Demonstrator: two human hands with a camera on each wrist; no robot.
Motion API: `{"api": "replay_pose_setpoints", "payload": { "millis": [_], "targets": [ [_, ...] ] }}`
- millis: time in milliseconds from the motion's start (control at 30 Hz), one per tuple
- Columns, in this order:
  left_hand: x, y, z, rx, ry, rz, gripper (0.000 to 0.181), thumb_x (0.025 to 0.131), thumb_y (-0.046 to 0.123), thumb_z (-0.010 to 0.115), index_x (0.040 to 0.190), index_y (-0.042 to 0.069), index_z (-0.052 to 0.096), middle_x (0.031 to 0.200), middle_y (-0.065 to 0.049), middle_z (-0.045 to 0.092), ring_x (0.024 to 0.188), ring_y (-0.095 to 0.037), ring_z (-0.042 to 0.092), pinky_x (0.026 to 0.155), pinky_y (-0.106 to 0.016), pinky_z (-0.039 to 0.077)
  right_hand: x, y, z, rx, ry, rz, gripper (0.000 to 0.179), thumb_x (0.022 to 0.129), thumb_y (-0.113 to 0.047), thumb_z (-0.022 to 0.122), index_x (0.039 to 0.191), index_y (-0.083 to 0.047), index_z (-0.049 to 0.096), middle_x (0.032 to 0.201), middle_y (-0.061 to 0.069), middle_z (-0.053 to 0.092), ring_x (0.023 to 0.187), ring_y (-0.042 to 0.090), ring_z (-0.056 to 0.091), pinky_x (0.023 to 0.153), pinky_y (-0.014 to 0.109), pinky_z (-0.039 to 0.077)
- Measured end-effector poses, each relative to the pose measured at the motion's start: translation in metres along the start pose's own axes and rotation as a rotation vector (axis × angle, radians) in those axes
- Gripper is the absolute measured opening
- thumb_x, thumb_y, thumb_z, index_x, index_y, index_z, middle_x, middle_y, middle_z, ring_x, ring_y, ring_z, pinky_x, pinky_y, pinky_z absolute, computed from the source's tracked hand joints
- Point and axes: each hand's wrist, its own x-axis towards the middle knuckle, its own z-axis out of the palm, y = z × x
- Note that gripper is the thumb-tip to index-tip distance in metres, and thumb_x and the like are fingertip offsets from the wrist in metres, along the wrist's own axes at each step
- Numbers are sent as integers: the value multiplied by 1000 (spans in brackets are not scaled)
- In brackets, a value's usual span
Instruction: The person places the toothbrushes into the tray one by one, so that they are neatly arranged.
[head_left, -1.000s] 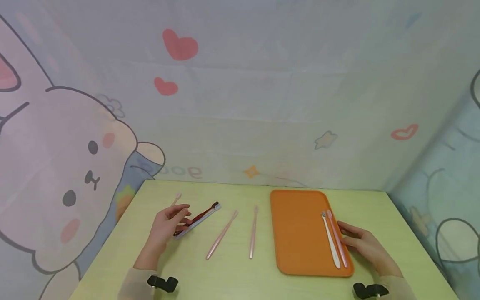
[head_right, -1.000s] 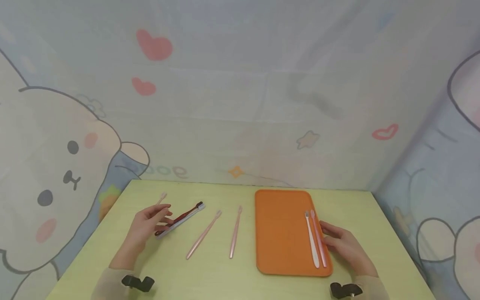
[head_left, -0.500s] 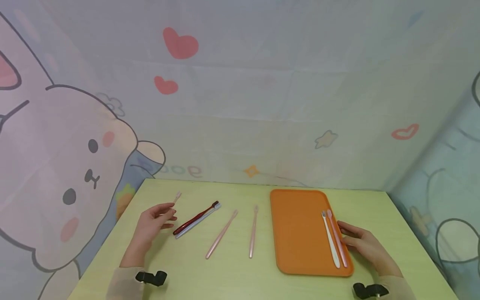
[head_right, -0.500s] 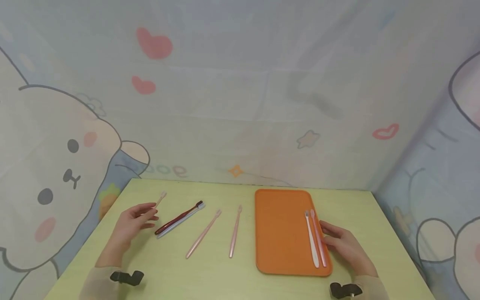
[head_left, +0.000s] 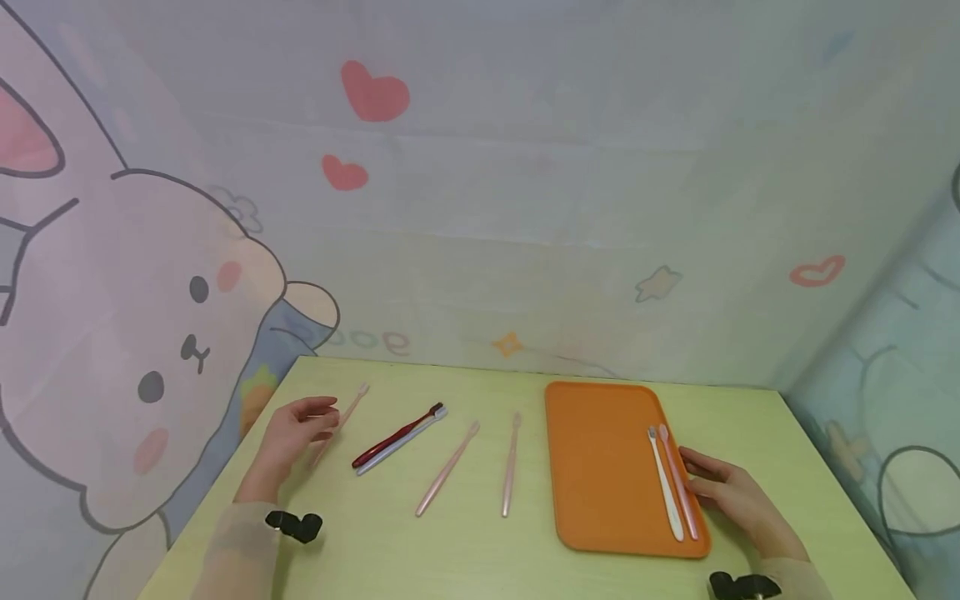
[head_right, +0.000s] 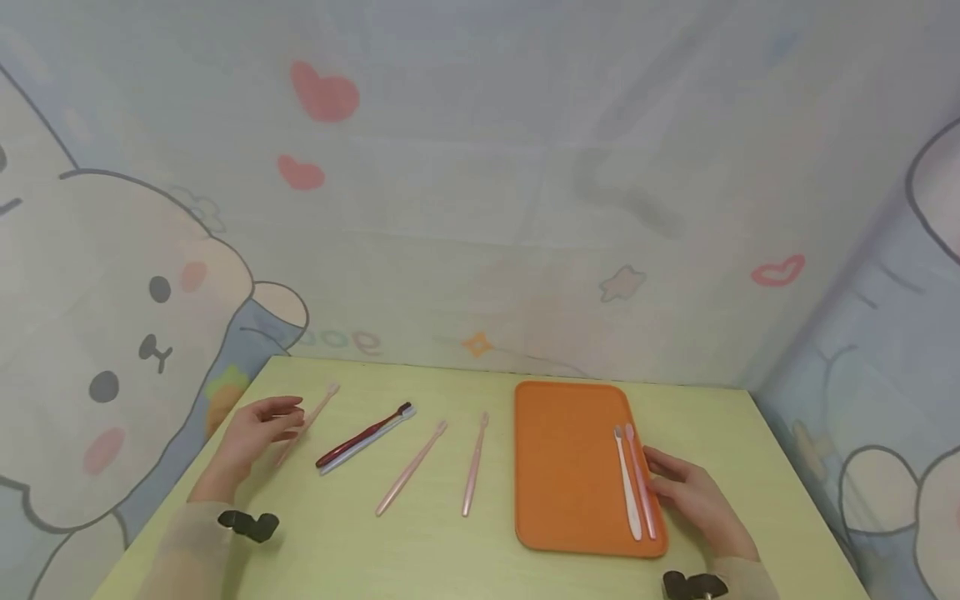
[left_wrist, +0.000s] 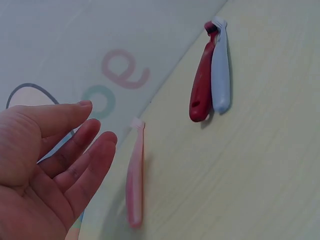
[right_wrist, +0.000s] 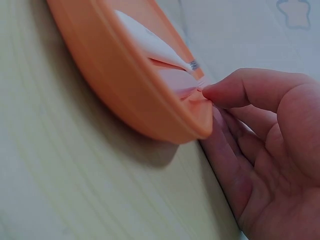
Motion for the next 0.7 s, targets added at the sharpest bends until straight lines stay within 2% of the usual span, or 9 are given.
{"api": "replay_pose_setpoints", "payload": {
  "millis": [267,567,700],
  "targets": [
    [8,-10,-8,42,-33,-37,48,101,5,73,143,-12,58,125,-26,68,92,-13,70,80,-25,62,0,0,0,2,-11,-7,69,106,-16,66,163,5,35,163,31,40,112,-5,61,92,27,59],
    [12,-15,-11,112,-50,-35,46,100,1,72,141,-15,58,120,-28,69,91,-20,71,77,-32,64,0,-1,-1,-28,-14,2,69,106,-20,67,163,4,35,164,30,39,122,5,62,94,27,59],
    [15,-17,-12,136,-59,-32,45,100,1,73,139,-16,59,120,-29,69,91,-22,72,76,-32,64,-1,0,-1,-24,-8,6,69,106,-19,67,164,3,35,164,29,40,119,0,61,93,26,58]
  ]
}}
